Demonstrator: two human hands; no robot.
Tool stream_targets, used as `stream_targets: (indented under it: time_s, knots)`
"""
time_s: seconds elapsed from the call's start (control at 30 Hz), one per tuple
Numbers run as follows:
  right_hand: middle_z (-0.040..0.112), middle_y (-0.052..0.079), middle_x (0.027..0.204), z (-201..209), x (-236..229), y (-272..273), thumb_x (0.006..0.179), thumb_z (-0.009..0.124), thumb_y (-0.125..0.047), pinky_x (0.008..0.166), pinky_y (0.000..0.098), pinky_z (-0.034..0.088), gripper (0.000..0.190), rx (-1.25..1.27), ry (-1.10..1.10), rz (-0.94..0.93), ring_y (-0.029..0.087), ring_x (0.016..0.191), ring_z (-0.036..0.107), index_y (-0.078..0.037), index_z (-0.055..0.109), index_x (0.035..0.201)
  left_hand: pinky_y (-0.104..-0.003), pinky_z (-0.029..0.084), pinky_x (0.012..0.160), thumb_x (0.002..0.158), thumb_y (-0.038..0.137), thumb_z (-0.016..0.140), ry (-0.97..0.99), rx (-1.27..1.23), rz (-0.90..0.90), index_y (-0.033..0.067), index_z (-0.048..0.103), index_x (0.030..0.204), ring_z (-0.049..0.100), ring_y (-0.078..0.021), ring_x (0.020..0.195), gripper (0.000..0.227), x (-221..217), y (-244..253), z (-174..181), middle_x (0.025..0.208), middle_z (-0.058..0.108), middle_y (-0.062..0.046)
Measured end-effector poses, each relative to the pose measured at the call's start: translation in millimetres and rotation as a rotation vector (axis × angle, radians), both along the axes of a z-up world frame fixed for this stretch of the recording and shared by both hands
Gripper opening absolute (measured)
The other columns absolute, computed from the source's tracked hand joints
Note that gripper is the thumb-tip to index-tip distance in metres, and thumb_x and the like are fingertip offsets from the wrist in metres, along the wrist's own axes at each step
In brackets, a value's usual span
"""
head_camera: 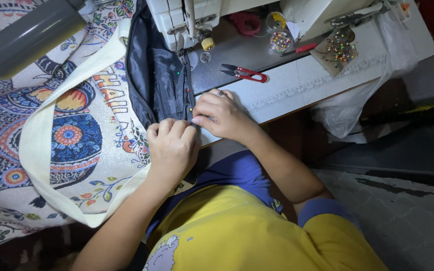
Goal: Sewing the inner lining into a patterned tote bag using an industrial sewing machine.
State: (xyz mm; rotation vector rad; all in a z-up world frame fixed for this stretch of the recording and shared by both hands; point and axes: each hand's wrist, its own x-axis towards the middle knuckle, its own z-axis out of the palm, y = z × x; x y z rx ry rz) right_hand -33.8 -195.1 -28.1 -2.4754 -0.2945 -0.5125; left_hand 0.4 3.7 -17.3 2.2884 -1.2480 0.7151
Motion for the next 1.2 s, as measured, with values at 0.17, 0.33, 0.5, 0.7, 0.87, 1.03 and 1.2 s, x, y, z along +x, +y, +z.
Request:
stream_targets:
  time_s: [0.17, 0.33, 0.5, 0.7, 0.87, 1.03, 1.2]
  knots:
    - [0.07, -0.003, 0.101, -8, 10, -15, 0.103, 0.063, -0.026, 0.085, 0.0322, 0.052, 0.014, 0.177, -0.145, -0.016, 0.021, 0.093, 0.068, -0.019, 0.074, 0.1, -0.042, 0.046, 0.084, 0.082, 0.014, 0.068, 0.182, -0.057, -0.038, 0.0143, 0.065, 0.087, 0.066, -0.0265, 0.096, 0.006, 18, 16, 18, 0.095, 0.068, -0.004]
    - [0.071, 0.009, 0.117, 9, -10, 6, 0.102, 0.062, -0.027, 0.093, 0.0429, 0.05, 0.022, -0.013, -0.147, 0.018, 0.03, 0.11, 0.068, -0.012, 0.073, 0.113, -0.049, 0.046, 0.08, 0.093, 0.007, 0.057, 0.861, -0.293, -0.074, -0.0008, 0.061, 0.09, 0.065, -0.0379, 0.094, 0.009, 58, 37, 48, 0.096, 0.07, -0.021]
    - [0.053, 0.019, 0.151, 3, -25, 64, 0.097, 0.06, -0.043, 0.114, 0.059, 0.033, 0.047, -0.065, -0.055, 0.161, 0.038, 0.142, 0.051, -0.015, 0.064, 0.134, -0.032, 0.041, 0.081, 0.097, 0.008, 0.05, 1.137, -0.472, -0.101, 0.0066, 0.052, 0.084, 0.055, -0.0172, 0.092, 0.014, 86, 48, 27, 0.094, 0.064, -0.005]
    - [0.06, 0.02, 0.124, -10, -28, 85, 0.064, 0.068, -0.037, 0.116, 0.0728, 0.015, 0.034, -0.217, -0.068, 0.315, 0.038, 0.13, 0.051, -0.01, 0.07, 0.085, -0.034, 0.046, 0.079, 0.095, 0.014, 0.059, 1.154, -0.368, -0.022, 0.0078, 0.06, 0.084, 0.067, -0.0188, 0.095, 0.013, 86, 38, 52, 0.096, 0.072, -0.011]
    - [0.06, 0.011, 0.082, -10, -35, 84, 0.066, 0.062, -0.035, 0.111, 0.0759, 0.023, 0.02, -0.344, -0.023, 0.341, 0.033, 0.097, 0.059, -0.016, 0.07, 0.067, -0.054, 0.048, 0.09, 0.093, 0.005, 0.058, 0.978, -0.203, -0.247, -0.0043, 0.057, 0.086, 0.067, -0.0477, 0.109, 0.011, 66, 29, 69, 0.113, 0.071, -0.031]
    - [0.066, 0.006, 0.086, 2, -35, 43, 0.082, 0.06, -0.031, 0.1, 0.0628, 0.037, 0.021, -0.224, 0.005, 0.299, 0.03, 0.091, 0.065, -0.017, 0.07, 0.07, -0.05, 0.052, 0.089, 0.094, 0.009, 0.06, 0.819, -0.115, -0.287, 0.0007, 0.057, 0.09, 0.067, -0.043, 0.111, 0.009, 52, 26, 52, 0.118, 0.072, -0.023]
    - [0.07, -0.006, 0.114, -5, -10, -36, 0.096, 0.063, -0.032, 0.082, 0.0377, 0.049, 0.015, -0.233, -0.018, -0.104, 0.018, 0.098, 0.068, -0.028, 0.076, 0.102, -0.048, 0.054, 0.086, 0.088, 0.008, 0.066, 0.56, -0.033, -0.302, 0.0034, 0.063, 0.091, 0.07, -0.0382, 0.105, 0.006, 27, 1, 26, 0.113, 0.072, -0.02]
